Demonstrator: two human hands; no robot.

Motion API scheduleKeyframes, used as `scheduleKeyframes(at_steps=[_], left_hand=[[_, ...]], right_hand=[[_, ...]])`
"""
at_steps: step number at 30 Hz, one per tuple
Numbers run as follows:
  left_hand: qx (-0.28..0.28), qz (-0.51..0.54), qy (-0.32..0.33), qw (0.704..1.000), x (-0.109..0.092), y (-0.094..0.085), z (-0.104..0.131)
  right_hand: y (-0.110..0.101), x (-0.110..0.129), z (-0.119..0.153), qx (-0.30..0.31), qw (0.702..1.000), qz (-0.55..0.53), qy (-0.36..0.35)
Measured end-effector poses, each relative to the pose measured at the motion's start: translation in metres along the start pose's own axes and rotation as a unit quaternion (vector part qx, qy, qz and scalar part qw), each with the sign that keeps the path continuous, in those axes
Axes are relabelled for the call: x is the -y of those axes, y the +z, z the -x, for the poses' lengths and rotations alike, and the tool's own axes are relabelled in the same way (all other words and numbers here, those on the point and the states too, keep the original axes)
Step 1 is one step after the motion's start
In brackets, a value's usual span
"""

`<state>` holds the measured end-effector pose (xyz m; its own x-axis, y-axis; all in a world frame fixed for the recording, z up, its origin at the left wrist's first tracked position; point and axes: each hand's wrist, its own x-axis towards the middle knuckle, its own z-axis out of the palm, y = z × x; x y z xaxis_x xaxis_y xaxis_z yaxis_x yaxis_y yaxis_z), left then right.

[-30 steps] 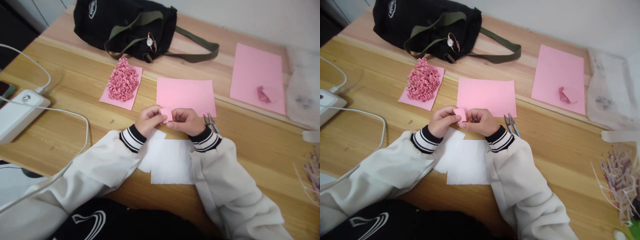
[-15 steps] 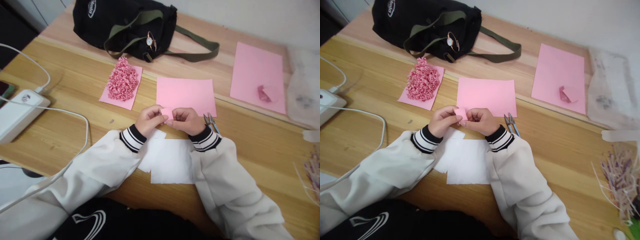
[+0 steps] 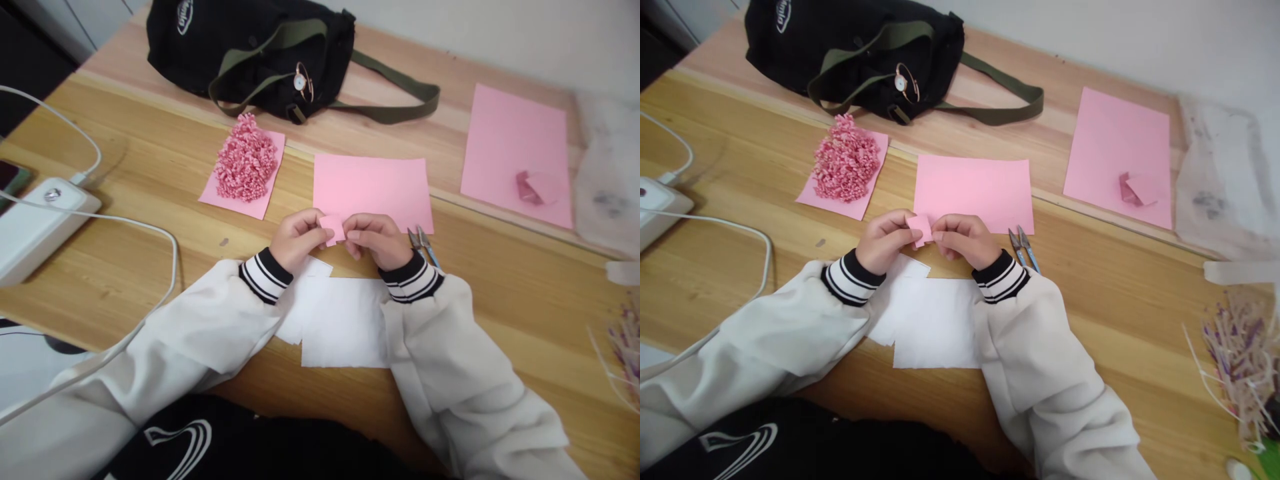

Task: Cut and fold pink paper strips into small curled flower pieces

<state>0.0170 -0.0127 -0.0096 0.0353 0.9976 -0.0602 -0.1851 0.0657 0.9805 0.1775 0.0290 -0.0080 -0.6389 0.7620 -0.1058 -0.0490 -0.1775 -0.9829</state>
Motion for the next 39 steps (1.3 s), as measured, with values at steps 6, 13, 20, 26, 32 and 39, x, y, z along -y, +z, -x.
scheduleKeyframes(at_steps=[6, 13, 20, 26, 32, 39], left_hand=[[-0.013, -0.004, -0.006, 1.0, -0.0011, 0.0011, 0.0005], [-0.017, -0.007, -0.003, 1.0, -0.003, 0.0018, 0.0008], [-0.008, -0.017, 0.008, 1.0, -0.0024, 0.0015, 0.0005], [-0.01, -0.023, 0.012, 1.0, -0.0018, 0.0018, 0.0005], [-0.01, -0.027, 0.008, 1.0, -0.0015, 0.001, 0.0008], [-0.014, -0.026, -0.005, 1.0, -0.0019, 0.0013, 0.0011]], right_hand=[[-0.0008, -0.0021, -0.0004, -0.007, 1.0, -0.012, -0.016], [0.0006, 0.0004, -0.001, -0.005, 1.0, 0.001, -0.02], [0.0002, 0.0003, -0.0003, 0.002, 1.0, 0.015, -0.02], [0.0005, 0.0011, -0.0004, 0.001, 1.0, 0.026, -0.017], [0.0019, 0.0021, -0.0006, -0.004, 0.999, 0.034, -0.008], [0.0024, 0.0026, -0.0007, -0.004, 0.999, 0.053, -0.001]])
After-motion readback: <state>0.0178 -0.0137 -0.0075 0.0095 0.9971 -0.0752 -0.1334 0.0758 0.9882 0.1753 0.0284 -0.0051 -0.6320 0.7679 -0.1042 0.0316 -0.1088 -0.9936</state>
